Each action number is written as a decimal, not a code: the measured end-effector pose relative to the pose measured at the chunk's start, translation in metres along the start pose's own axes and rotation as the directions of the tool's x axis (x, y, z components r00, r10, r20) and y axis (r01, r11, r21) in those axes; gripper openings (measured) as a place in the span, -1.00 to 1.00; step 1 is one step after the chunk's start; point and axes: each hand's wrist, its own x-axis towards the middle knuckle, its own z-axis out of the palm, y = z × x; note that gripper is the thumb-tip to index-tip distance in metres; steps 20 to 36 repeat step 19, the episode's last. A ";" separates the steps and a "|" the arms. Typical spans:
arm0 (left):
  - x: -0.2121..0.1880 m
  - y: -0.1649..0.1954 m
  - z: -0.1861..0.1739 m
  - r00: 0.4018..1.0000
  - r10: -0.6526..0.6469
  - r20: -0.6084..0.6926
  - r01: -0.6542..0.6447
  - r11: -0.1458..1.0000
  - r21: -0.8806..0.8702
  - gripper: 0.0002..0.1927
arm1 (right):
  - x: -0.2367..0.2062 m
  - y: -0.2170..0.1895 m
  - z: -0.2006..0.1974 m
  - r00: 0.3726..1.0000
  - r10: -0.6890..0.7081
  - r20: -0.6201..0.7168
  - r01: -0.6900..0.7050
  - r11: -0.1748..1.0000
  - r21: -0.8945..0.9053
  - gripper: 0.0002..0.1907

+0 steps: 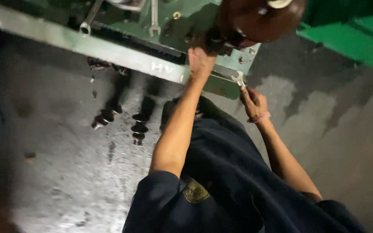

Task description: The person attaches brown ceramic insulators with threaded metal rods to a green machine fixture, threading them into place and tightening them with a wrench. They reposition the insulators by hand, use a cloth to wipe parts, and work on successive insulator units on the fixture.

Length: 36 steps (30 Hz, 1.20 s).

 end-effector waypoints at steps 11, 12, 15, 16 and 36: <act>0.081 -0.015 -0.040 0.727 0.396 0.561 -0.226 0.909 -0.349 -0.55 | 0.020 -0.055 0.050 0.961 0.015 -0.276 -0.027 0.999 -0.036 -0.47; 0.092 -0.026 -0.042 0.667 0.363 0.651 -0.260 0.932 -0.253 -0.59 | 0.028 -0.063 0.055 0.956 0.021 -0.292 -0.041 0.997 -0.063 -0.48; 0.118 -0.059 -0.043 0.483 0.346 0.804 -0.371 0.913 -0.170 -0.55 | 0.042 -0.085 0.067 0.934 0.102 -0.342 -0.135 0.988 -0.074 -0.50; 0.123 -0.068 -0.041 0.445 0.417 0.793 -0.370 0.892 -0.262 -0.50 | 0.043 -0.092 0.071 0.923 0.155 -0.352 -0.181 0.983 -0.042 -0.51; 0.139 -0.088 -0.018 0.351 0.570 0.743 -0.458 0.797 -0.395 -0.38 | 0.066 -0.106 0.068 0.940 0.067 -0.333 -0.130 0.977 -0.170 -0.54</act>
